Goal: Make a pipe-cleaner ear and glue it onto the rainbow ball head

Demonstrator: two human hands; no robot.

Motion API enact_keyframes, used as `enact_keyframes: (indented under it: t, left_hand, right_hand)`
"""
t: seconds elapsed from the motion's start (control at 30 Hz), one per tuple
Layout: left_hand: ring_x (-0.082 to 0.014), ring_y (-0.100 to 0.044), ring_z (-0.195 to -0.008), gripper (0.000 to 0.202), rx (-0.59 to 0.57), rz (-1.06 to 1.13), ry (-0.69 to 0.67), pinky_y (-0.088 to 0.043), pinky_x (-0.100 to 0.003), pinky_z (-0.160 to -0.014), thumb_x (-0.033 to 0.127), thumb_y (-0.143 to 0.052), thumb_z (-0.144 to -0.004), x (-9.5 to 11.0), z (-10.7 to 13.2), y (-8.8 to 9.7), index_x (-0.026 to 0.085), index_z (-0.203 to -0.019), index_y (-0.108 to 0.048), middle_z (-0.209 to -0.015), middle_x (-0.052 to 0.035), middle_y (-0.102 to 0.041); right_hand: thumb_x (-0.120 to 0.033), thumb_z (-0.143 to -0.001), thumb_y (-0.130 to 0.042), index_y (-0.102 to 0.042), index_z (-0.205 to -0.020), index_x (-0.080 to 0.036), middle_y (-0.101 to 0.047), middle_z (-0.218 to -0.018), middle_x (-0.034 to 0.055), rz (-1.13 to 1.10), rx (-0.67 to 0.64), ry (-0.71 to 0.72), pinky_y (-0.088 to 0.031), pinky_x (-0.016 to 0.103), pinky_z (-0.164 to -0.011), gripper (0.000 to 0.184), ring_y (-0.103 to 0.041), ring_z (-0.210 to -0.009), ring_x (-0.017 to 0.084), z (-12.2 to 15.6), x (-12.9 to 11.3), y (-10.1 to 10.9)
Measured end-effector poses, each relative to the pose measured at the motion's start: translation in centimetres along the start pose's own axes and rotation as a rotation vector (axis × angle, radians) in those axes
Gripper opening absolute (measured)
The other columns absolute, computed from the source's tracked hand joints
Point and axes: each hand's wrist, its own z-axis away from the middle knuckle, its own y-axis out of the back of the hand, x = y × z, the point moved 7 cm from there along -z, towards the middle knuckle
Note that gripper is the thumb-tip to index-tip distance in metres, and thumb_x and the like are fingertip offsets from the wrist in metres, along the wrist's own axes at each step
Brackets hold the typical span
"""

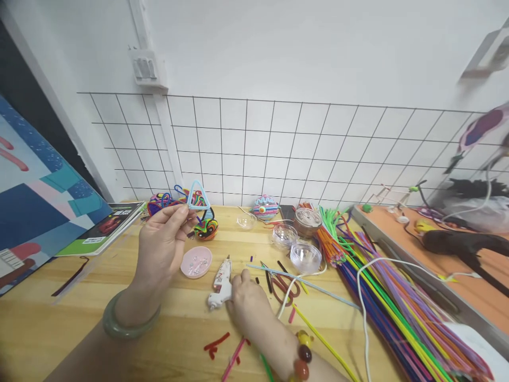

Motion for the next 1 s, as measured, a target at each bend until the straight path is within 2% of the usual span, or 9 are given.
enact_keyframes:
  t: [0.13, 0.2, 0.3, 0.43, 0.57, 0.77, 0.83, 0.87, 1.0]
  left_hand:
    - [-0.0106, -0.062, -0.063, 0.013, -0.017, -0.016, 0.038, -0.049, -0.022, -0.06, 0.021, -0.074, -0.061, -0.6, 0.4, -0.3, 0.015, -0.07, -0.067, -0.065, -0.0011, -0.068]
    - [-0.0101, -0.062, -0.062, 0.012, -0.029, -0.026, 0.069, -0.049, -0.021, -0.06, 0.021, -0.074, -0.061, -0.9, 0.6, -0.6, 0.015, -0.069, -0.067, -0.065, -0.0007, -0.068]
    - [-0.0099, -0.061, -0.063, 0.013, -0.039, -0.018, 0.116, -0.049, -0.021, -0.062, 0.02, -0.075, -0.059, -1.4, 0.9, -0.9, 0.014, -0.067, -0.067, -0.063, -0.0002, -0.067]
    - [-0.0111, -0.062, -0.064, 0.015, -0.076, -0.021, 0.159, -0.049, -0.023, -0.064, 0.021, -0.076, -0.058, -2.1, 1.4, -1.4, 0.013, -0.068, -0.067, -0.062, -0.0012, -0.067]
    - [-0.0103, -0.061, -0.064, 0.013, -0.124, -0.022, 0.195, -0.049, -0.022, -0.063, 0.02, -0.074, -0.062, -2.7, 1.7, -1.6, 0.013, -0.07, -0.067, -0.063, -0.0012, -0.067]
    - [-0.0107, -0.062, -0.066, 0.009, -0.204, 0.021, 0.292, -0.052, -0.024, -0.066, 0.02, -0.072, -0.067, -3.5, 2.5, -2.1, 0.012, -0.071, -0.067, -0.066, -0.0019, -0.067]
    - [-0.0106, -0.062, -0.065, 0.009, -0.224, 0.022, 0.325, -0.052, -0.023, -0.065, 0.02, -0.072, -0.067, -3.7, 2.9, -2.4, 0.012, -0.071, -0.067, -0.066, -0.0025, -0.068]
    - [-0.0106, -0.062, -0.065, 0.009, -0.235, 0.023, 0.346, -0.052, -0.023, -0.065, 0.019, -0.071, -0.067, -3.9, 3.1, -2.5, 0.012, -0.071, -0.067, -0.066, -0.0027, -0.068]
    - [-0.0119, -0.063, -0.064, 0.011, -0.281, -0.007, 0.43, -0.052, -0.024, -0.064, 0.019, -0.072, -0.066, -4.5, 4.2, -3.2, 0.012, -0.07, -0.066, -0.065, -0.0039, -0.068]
  right_hand:
    - [-0.026, -0.077, -0.057, -0.062, -0.096, -0.016, -0.06, -0.094, 0.0073, 0.026, -0.004, 0.02, -0.042, 0.024, -0.072, 0.022, -0.059, -0.081, 0.018, 0.4, 1.5, 1.0]
    - [-0.023, -0.081, -0.053, -0.063, -0.089, -0.015, -0.061, -0.088, 0.0089, 0.068, 0.028, -0.027, -0.04, 0.027, -0.073, 0.015, -0.058, -0.081, 0.02, -0.1, 3.6, 1.9]
    - [-0.015, -0.085, -0.045, -0.063, -0.087, -0.009, -0.061, -0.087, 0.017, 0.115, 0.094, -0.115, -0.038, 0.033, -0.072, 0.019, -0.056, -0.085, 0.026, -1.1, 6.5, 2.7]
    - [-0.011, -0.083, -0.046, -0.064, -0.072, -0.011, -0.063, -0.08, 0.0154, 0.083, 0.125, -0.125, -0.038, 0.032, -0.072, 0.021, -0.056, -0.081, 0.025, -2.2, 7.9, 2.3]
    - [-0.013, -0.084, -0.045, -0.063, -0.073, -0.013, -0.064, -0.079, 0.0114, -0.031, 0.209, -0.107, -0.04, 0.03, -0.071, 0.021, -0.058, -0.08, 0.023, -2.0, 8.1, 4.4]
    - [-0.027, -0.094, -0.029, -0.05, -0.104, -0.015, -0.06, -0.085, 0.0047, -0.285, 0.396, -0.072, -0.044, 0.023, -0.062, 0.026, -0.057, -0.074, 0.015, 1.2, 7.1, 11.7]
    - [-0.033, -0.093, -0.036, -0.051, -0.097, -0.017, -0.057, -0.076, 0.0021, -0.56, 0.514, -0.03, -0.042, 0.022, -0.055, 0.023, -0.053, -0.063, 0.014, 2.9, 6.2, 13.7]
    - [-0.034, -0.091, -0.041, -0.053, -0.092, -0.018, -0.056, -0.075, 0.0015, -0.618, 0.567, 0.003, -0.042, 0.023, -0.056, 0.02, -0.052, -0.063, 0.014, 3.7, 5.5, 14.5]
    - [-0.028, -0.088, -0.048, -0.056, -0.08, -0.019, -0.057, -0.073, 0.0025, -0.6, 0.601, 0.098, -0.041, 0.025, -0.059, 0.014, -0.052, -0.065, 0.015, 5.1, 3.2, 15.6]
